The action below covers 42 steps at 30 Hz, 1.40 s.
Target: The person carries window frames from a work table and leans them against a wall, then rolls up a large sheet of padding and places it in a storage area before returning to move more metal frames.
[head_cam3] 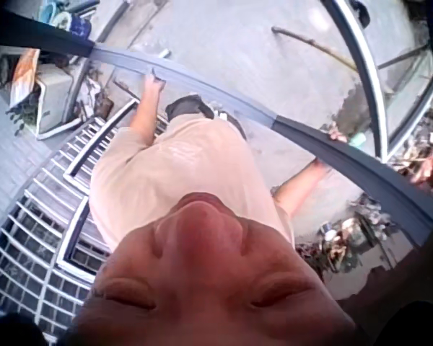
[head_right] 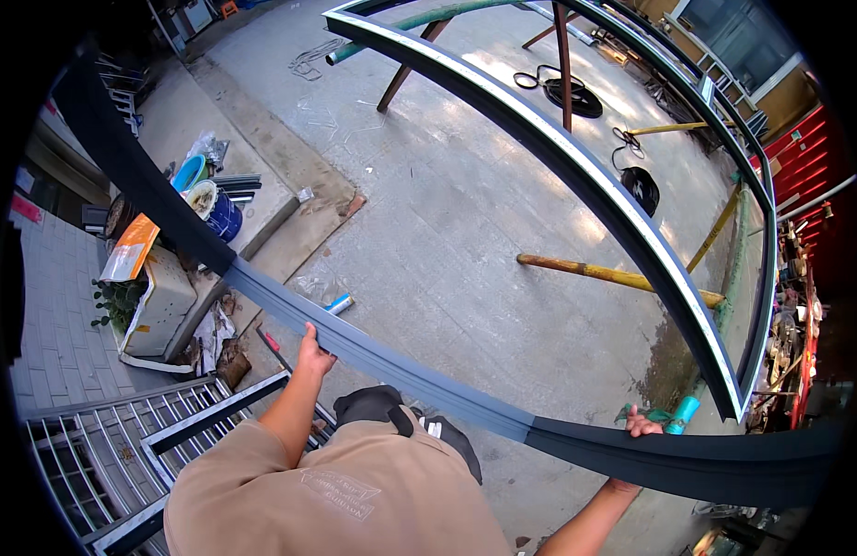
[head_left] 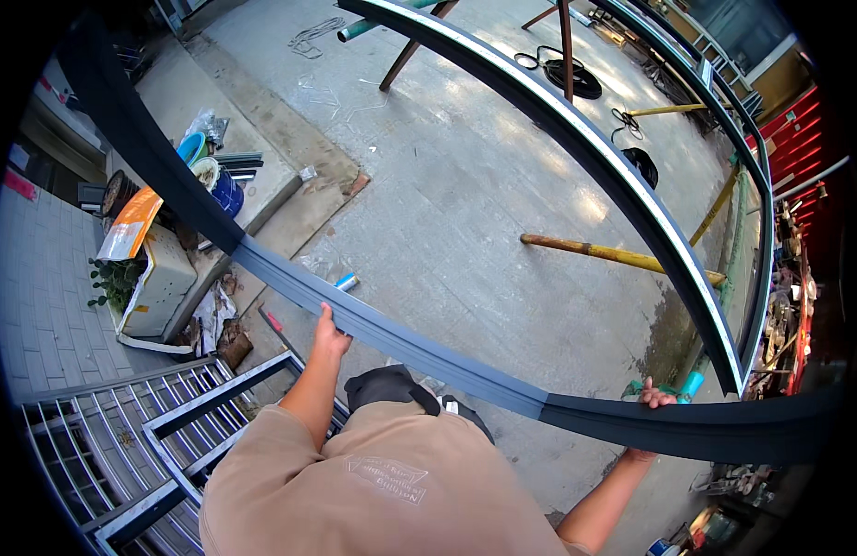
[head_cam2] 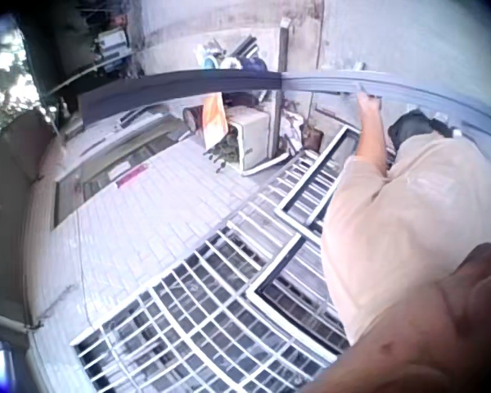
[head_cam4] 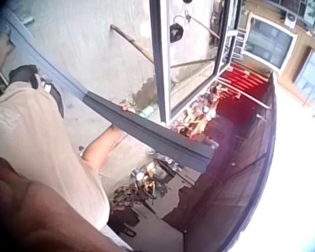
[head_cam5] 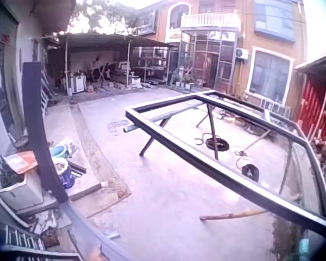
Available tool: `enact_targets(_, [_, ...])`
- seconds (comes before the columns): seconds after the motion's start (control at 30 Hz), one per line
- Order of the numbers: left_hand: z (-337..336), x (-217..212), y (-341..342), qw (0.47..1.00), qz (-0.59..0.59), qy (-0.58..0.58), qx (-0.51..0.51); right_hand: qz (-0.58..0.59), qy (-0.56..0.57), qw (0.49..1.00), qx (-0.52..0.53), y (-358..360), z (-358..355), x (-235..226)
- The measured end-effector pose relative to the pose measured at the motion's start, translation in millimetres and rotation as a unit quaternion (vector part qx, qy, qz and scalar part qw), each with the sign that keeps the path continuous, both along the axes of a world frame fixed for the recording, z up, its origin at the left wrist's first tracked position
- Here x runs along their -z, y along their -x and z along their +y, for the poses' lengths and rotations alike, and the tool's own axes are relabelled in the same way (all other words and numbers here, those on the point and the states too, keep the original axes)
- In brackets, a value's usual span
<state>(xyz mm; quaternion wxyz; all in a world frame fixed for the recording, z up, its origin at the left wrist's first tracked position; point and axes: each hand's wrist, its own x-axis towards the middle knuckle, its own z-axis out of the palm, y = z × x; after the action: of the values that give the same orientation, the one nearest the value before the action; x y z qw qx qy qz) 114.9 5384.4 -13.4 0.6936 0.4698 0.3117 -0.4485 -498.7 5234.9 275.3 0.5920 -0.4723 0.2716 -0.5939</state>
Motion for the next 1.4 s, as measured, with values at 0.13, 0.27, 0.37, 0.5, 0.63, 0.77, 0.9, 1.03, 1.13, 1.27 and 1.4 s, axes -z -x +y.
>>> enact_targets(0.13, [-50, -4, 1, 0.998, -0.029, 0.033, 0.037, -0.013, 0.02, 0.999, 0.042, 25, -2, 5])
enact_targets(0.27, [-108, -8, 11, 0.996, -0.022, 0.038, 0.083, -0.037, 0.012, 0.996, 0.08, 49, -14, -8])
enact_targets(0.37, [-158, 6, 13, 0.994, -0.008, 0.043, 0.102, -0.036, 0.006, 0.996, 0.084, 73, -43, 14])
enact_targets(0.5, [-202, 23, 10, 0.989, 0.014, 0.023, 0.148, -0.007, -0.025, 0.995, 0.094, 38, -71, 13])
enact_targets(0.63, [-250, 48, 7, 0.983, 0.028, 0.011, 0.179, 0.003, -0.147, 0.973, 0.181, 25, -83, 28])
enact_targets(0.77, [-279, 70, 5, 0.977, 0.032, 0.04, 0.207, -0.004, -0.283, 0.894, 0.348, 35, -77, 38])
enact_targets(0.9, [-316, 86, 3, 0.973, 0.046, 0.019, 0.224, 0.026, -0.364, 0.792, 0.49, 32, -59, 64])
enact_targets(1.03, [-349, 117, -12, 0.968, 0.06, 0.049, 0.238, 0.069, -0.42, 0.802, 0.418, -42, -6, 66])
enact_targets(1.13, [-355, 94, 1, 0.957, 0.048, 0.043, 0.284, 0.075, -0.501, 0.758, 0.411, -80, 76, 103])
enact_targets(1.27, [-358, 90, -10, 0.918, 0.031, 0.028, 0.395, 0.051, -0.607, 0.672, 0.422, -139, 197, 175])
enact_targets(1.4, [-366, 70, -18, 0.836, -0.02, -0.081, 0.543, 0.202, -0.675, 0.618, 0.349, -225, 325, 254])
